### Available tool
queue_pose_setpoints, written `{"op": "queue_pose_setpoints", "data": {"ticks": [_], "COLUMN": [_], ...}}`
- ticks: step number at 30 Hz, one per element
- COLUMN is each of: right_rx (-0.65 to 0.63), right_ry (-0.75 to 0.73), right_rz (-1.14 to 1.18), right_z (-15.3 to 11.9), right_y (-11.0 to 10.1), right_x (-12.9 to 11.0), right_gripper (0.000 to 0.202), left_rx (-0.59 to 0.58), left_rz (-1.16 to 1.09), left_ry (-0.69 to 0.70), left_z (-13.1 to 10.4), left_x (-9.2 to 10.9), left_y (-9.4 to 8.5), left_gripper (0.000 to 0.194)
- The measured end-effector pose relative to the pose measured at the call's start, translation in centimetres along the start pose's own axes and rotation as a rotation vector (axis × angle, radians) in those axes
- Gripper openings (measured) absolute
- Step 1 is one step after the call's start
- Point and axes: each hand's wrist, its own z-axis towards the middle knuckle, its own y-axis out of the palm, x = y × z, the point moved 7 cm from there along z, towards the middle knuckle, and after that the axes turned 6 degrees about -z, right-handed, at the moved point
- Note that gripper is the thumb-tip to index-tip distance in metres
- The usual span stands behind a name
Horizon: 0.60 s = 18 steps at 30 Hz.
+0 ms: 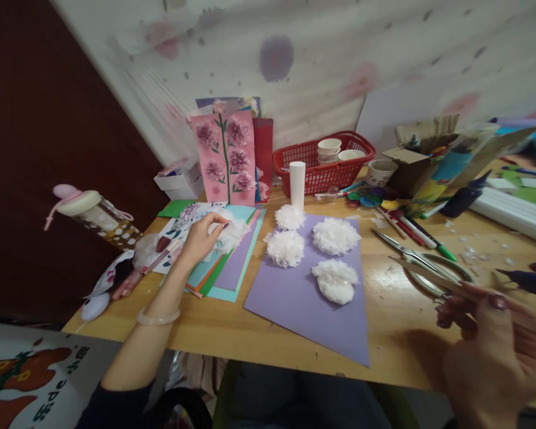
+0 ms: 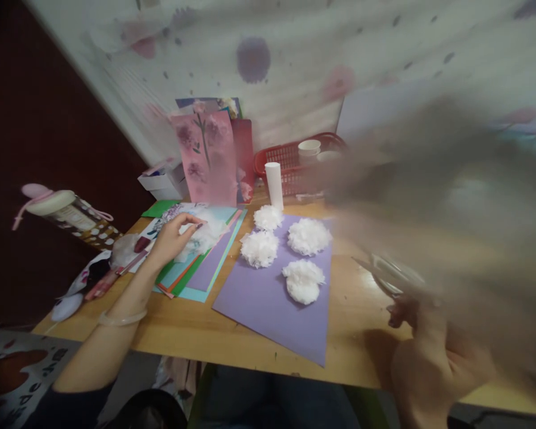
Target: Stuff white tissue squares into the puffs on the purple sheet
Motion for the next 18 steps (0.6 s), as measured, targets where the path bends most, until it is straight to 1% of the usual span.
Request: {"op": "queue_pose_setpoints", "data": {"ticks": [2, 4, 6, 7, 8, 9, 10, 12, 15, 18], "right_rx": [0.026, 0.039, 0.059, 0.06, 0.057, 0.031, -0.014, -0.133, -0.299, -0.38], "right_ry": [0.032, 0.041, 0.056, 0.07, 0.084, 0.1, 0.115, 0.146, 0.163, 0.124], "right_rz": [0.007, 0.025, 0.08, 0.118, 0.161, 0.202, 0.241, 0.312, 0.37, 0.4], "right_z": [0.0, 0.1, 0.1, -0.1, -0.3, -0.7, -1.1, -2.2, -3.9, -4.7], "right_y": [0.0, -0.1, -0.2, -0.2, -0.2, 0.0, 0.3, 1.1, 2.0, 2.0], "right_x": [0.0, -0.1, -0.1, 0.0, 0.0, -0.1, -0.2, -0.5, -1.0, -1.4], "right_gripper": [0.027, 0.029, 0.028, 0.028, 0.028, 0.028, 0.029, 0.031, 0.03, 0.027], "left_rx": [0.026, 0.033, 0.017, -0.005, -0.038, -0.088, -0.15, -0.258, -0.383, -0.462], "left_rz": [-0.074, -0.151, -0.224, -0.282, -0.348, -0.469, -0.593, -0.745, -0.839, -0.846], "left_ry": [-0.037, -0.072, -0.097, -0.116, -0.136, -0.183, -0.234, -0.301, -0.314, -0.301], "left_z": [-0.3, -0.7, -1.5, -2.1, -2.8, -3.7, -4.7, -6.8, -9.1, -10.3], "left_x": [0.2, 0.7, 1.7, 2.3, 3.1, 3.9, 4.8, 6.7, 9.4, 10.9], "left_y": [-0.4, -0.3, 0.4, 1.0, 1.8, 2.9, 4.1, 6.5, 9.4, 11.3], "left_gripper": [0.012, 0.017, 0.024, 0.027, 0.03, 0.033, 0.036, 0.036, 0.033, 0.031]}}
